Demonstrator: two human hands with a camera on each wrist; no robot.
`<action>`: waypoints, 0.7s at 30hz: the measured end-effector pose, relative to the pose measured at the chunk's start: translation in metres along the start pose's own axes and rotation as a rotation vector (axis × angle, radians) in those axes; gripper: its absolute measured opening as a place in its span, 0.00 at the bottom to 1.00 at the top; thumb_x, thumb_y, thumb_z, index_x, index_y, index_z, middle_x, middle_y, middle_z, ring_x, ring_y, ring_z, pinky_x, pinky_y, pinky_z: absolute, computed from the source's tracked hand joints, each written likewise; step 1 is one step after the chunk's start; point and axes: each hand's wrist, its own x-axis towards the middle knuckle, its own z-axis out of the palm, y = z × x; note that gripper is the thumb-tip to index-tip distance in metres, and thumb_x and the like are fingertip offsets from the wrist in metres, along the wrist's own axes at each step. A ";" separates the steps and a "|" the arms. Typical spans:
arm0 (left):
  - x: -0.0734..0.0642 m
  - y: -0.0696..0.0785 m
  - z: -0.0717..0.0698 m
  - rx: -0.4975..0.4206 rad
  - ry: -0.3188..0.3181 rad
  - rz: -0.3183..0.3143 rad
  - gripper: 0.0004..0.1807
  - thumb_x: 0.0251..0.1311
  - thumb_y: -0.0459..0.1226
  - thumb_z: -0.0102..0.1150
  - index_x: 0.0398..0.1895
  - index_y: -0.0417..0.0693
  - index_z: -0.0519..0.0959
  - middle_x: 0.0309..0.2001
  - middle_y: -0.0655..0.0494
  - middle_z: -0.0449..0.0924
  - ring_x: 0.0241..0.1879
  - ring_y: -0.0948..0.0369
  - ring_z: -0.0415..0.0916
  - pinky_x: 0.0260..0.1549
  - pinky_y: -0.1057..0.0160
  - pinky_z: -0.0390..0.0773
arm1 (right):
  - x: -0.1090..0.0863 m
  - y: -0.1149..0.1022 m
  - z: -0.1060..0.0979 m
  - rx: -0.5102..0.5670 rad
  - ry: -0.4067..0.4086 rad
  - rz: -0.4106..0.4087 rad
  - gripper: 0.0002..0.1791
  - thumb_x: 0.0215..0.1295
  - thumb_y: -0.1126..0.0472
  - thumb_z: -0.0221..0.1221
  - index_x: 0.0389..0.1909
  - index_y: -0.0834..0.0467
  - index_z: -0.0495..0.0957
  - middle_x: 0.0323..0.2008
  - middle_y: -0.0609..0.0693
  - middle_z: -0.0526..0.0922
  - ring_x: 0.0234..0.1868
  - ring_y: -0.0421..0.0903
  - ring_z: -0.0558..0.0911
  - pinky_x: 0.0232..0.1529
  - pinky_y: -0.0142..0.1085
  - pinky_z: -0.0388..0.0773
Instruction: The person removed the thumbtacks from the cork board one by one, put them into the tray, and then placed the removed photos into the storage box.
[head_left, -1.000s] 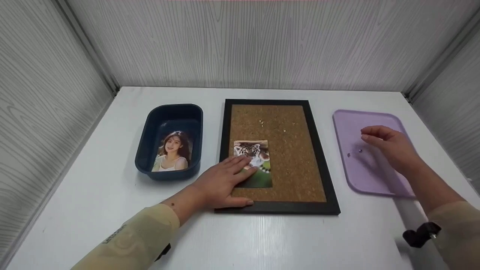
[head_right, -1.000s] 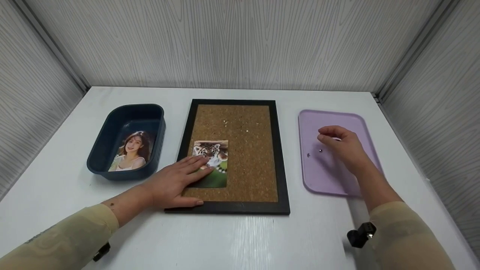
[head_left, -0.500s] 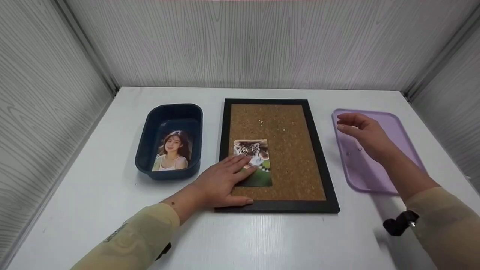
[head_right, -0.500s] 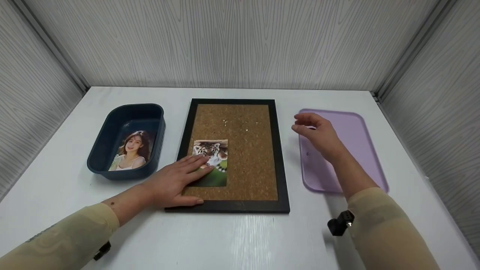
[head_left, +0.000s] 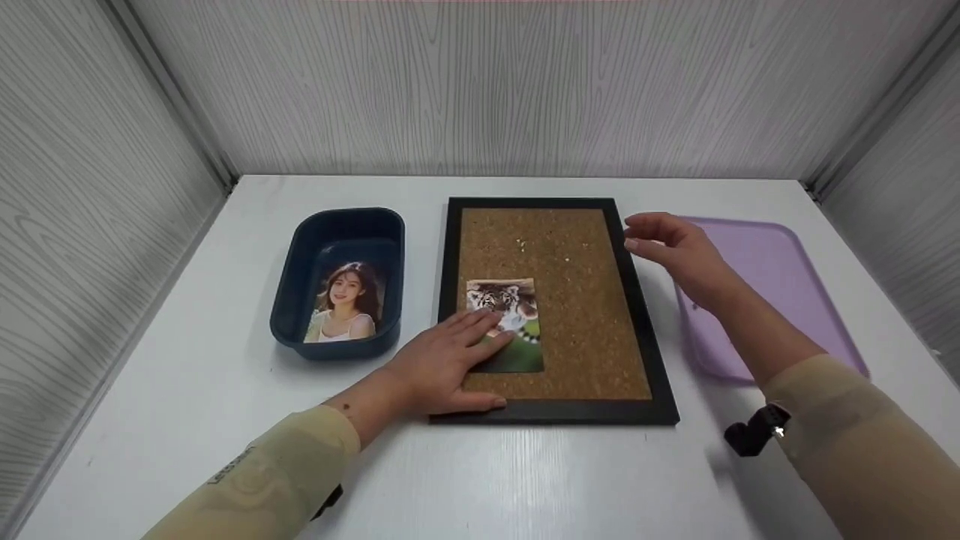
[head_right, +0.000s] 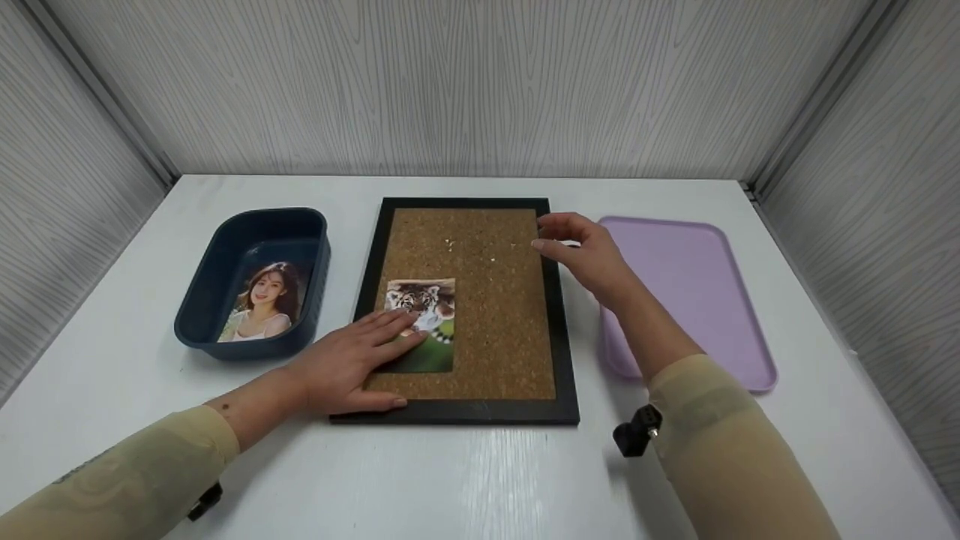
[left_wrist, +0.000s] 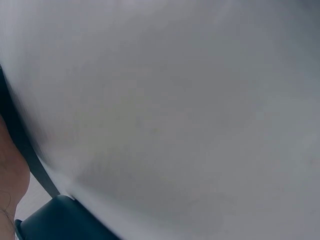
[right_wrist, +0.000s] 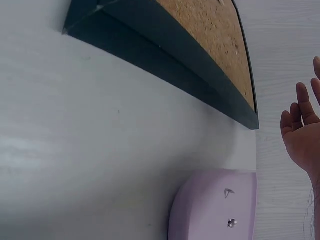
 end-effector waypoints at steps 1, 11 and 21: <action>0.000 0.000 0.000 0.001 0.002 0.002 0.52 0.69 0.76 0.42 0.87 0.55 0.56 0.86 0.47 0.46 0.85 0.52 0.41 0.82 0.53 0.43 | 0.002 0.000 0.003 0.012 -0.006 -0.004 0.24 0.76 0.56 0.66 0.67 0.59 0.78 0.58 0.52 0.82 0.62 0.46 0.77 0.62 0.33 0.73; 0.000 -0.001 0.000 0.003 0.017 0.006 0.53 0.69 0.76 0.41 0.86 0.56 0.56 0.86 0.47 0.47 0.85 0.52 0.42 0.82 0.53 0.44 | 0.013 -0.005 0.037 0.030 -0.063 -0.007 0.23 0.77 0.56 0.65 0.67 0.59 0.77 0.62 0.60 0.78 0.61 0.47 0.77 0.62 0.39 0.75; 0.001 0.001 0.000 0.010 -0.009 -0.009 0.54 0.68 0.78 0.38 0.87 0.57 0.54 0.86 0.49 0.45 0.85 0.54 0.40 0.82 0.54 0.42 | 0.017 -0.005 0.063 -0.024 -0.093 0.005 0.24 0.77 0.55 0.65 0.68 0.59 0.77 0.63 0.59 0.79 0.60 0.48 0.80 0.60 0.38 0.78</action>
